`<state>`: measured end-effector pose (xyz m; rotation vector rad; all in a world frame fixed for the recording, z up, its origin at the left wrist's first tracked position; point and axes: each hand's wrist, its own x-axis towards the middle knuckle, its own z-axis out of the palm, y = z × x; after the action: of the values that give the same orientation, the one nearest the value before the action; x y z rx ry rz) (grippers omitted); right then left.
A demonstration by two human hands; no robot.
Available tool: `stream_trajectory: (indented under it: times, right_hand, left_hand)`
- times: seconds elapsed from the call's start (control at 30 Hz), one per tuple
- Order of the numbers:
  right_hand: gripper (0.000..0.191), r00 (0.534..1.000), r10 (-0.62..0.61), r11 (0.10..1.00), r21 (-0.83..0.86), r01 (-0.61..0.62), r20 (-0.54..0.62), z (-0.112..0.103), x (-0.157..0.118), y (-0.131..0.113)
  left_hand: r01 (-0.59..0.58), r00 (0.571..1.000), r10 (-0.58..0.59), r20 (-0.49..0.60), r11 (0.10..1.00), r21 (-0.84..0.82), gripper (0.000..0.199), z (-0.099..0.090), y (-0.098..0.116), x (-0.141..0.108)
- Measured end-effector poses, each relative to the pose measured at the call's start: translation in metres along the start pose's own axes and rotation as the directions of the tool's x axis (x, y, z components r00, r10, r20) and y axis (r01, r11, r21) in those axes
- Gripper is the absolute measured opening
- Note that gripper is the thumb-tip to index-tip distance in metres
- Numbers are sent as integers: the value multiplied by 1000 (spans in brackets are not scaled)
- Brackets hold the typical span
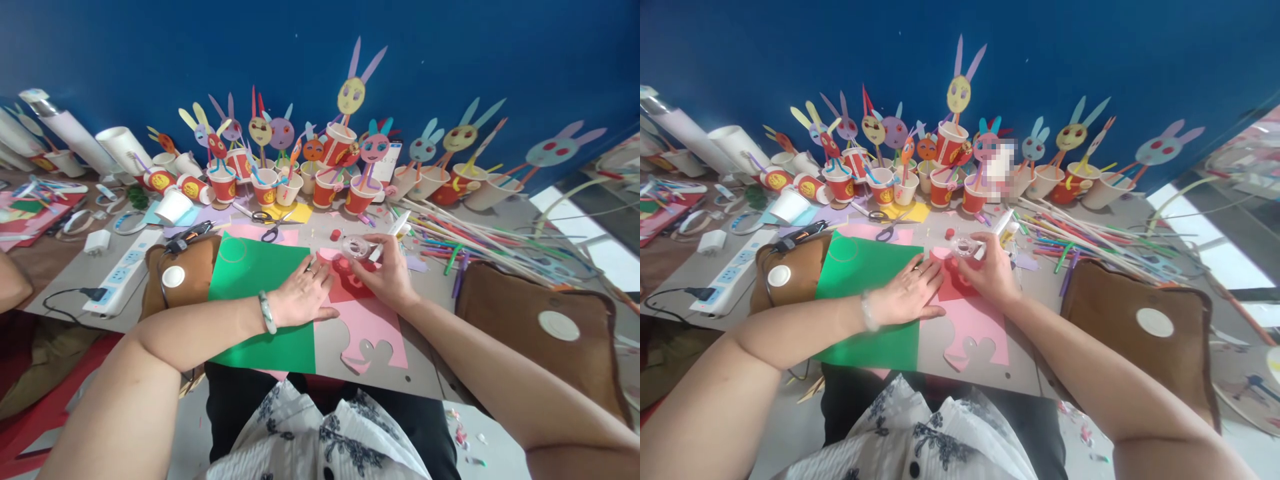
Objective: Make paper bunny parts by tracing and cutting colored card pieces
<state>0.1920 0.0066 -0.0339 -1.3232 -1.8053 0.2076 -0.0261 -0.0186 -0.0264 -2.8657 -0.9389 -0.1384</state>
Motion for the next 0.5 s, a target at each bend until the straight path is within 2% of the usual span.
stream_trajectory:
  times: [0.23,0.4,0.5]
  right_hand:
    - [46,978,-72,994,69,87,-197,-3,-2,-4]
    - [47,982,-91,987,113,111,-166,-1,-4,-2]
    - [46,983,-80,990,101,98,-165,-1,-4,-2]
  left_hand:
    - [-61,998,61,-18,998,0,68,1,-3,0]
    - [-160,986,161,-37,987,27,58,0,-5,3]
    - [-182,982,183,-38,983,24,49,-1,-4,4]
